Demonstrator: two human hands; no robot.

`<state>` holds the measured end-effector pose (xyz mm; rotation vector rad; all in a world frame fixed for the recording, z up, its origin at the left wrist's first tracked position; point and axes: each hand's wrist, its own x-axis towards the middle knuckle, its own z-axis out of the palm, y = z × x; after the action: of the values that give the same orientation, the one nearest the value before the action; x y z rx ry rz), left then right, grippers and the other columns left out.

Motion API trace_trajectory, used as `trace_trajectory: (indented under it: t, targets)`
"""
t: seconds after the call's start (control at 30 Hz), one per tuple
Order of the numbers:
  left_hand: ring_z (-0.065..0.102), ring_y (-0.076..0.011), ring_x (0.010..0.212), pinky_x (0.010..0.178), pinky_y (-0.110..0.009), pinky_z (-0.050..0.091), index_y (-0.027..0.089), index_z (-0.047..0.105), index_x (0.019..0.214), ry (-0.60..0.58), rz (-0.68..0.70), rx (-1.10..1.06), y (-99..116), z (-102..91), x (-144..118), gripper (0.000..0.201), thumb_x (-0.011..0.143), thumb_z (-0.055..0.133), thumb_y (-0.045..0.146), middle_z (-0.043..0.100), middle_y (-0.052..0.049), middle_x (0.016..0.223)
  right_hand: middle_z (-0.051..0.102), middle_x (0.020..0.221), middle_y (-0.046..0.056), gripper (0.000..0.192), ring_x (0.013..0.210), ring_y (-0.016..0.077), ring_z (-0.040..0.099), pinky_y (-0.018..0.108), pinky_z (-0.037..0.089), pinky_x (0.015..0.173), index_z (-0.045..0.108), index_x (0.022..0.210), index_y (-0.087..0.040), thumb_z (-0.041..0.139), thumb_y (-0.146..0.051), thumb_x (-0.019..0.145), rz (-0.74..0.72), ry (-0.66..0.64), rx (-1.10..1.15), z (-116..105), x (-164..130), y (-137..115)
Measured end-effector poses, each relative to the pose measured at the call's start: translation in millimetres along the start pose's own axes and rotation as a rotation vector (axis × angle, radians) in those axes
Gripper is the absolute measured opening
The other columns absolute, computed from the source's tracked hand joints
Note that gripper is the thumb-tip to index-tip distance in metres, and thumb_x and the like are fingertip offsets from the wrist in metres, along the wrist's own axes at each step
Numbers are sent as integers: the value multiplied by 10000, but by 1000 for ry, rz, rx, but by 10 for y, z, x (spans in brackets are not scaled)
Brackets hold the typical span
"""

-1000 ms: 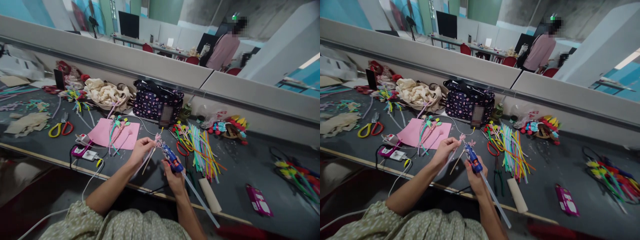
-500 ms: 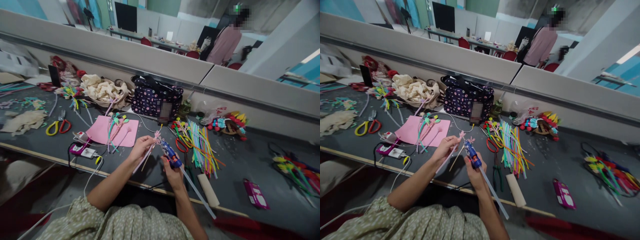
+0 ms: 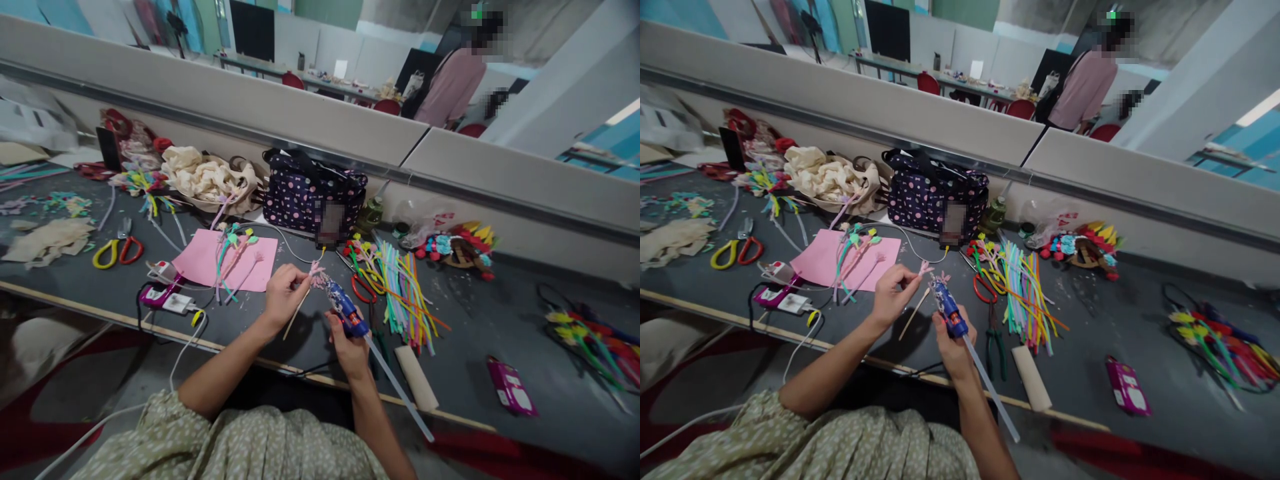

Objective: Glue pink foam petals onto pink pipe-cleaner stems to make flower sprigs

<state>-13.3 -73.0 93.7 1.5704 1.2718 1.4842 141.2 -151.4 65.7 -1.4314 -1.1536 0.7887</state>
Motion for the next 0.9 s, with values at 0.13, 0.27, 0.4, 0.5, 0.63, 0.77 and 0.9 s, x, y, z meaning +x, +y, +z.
trace_trajectory:
  t: [0.13,0.27,0.4,0.5,0.63,0.77,0.9]
  targets:
    - [457,-185,683,689,-299,354,236,639,628,-7,20,22,-16,0,-12,186,790,681,316,525,-21,649,669,721,18,343,469,103,520,229,445,450,635,904,-177,660,-505,810,-16,-3,-37,-16,-8,17]
    - [473,-185,699,702,-303,363,235,673,673,-6,42,10,-32,5,-28,151,797,681,323,551,-28,669,684,760,32,336,489,106,530,234,457,469,635,909,-172,658,-495,818,-34,8,-29,-28,-23,25]
    - [484,-153,656,649,-276,367,204,701,707,-5,-70,-132,-30,30,-24,183,769,712,376,594,-24,688,693,786,36,327,493,104,534,237,462,478,640,909,-169,669,-480,814,-44,19,1,-26,-29,62]
    - [423,-106,548,557,-246,322,166,693,701,-23,-269,-321,-28,62,-4,245,712,755,402,565,8,604,701,799,37,319,513,109,558,238,476,498,643,918,-170,677,-469,811,-52,9,20,-22,-26,100]
    - [337,-64,471,497,-224,256,149,642,616,-51,-461,-534,-19,102,19,254,650,792,351,463,52,489,691,760,30,320,547,126,585,237,484,511,642,920,-171,677,-470,812,-53,-2,4,-23,-20,122]
    - [289,-48,421,463,-221,211,151,606,580,-94,-603,-658,16,122,17,282,610,810,343,387,75,428,654,690,5,315,553,130,583,231,475,509,641,923,-173,674,-468,817,-47,-39,-26,-25,-16,121]
    - [283,-38,413,455,-215,188,147,587,587,-139,-672,-726,39,128,1,323,584,829,361,385,78,442,656,686,3,334,537,127,575,230,466,497,644,911,-170,671,-488,809,-41,-24,-37,-17,-9,122]
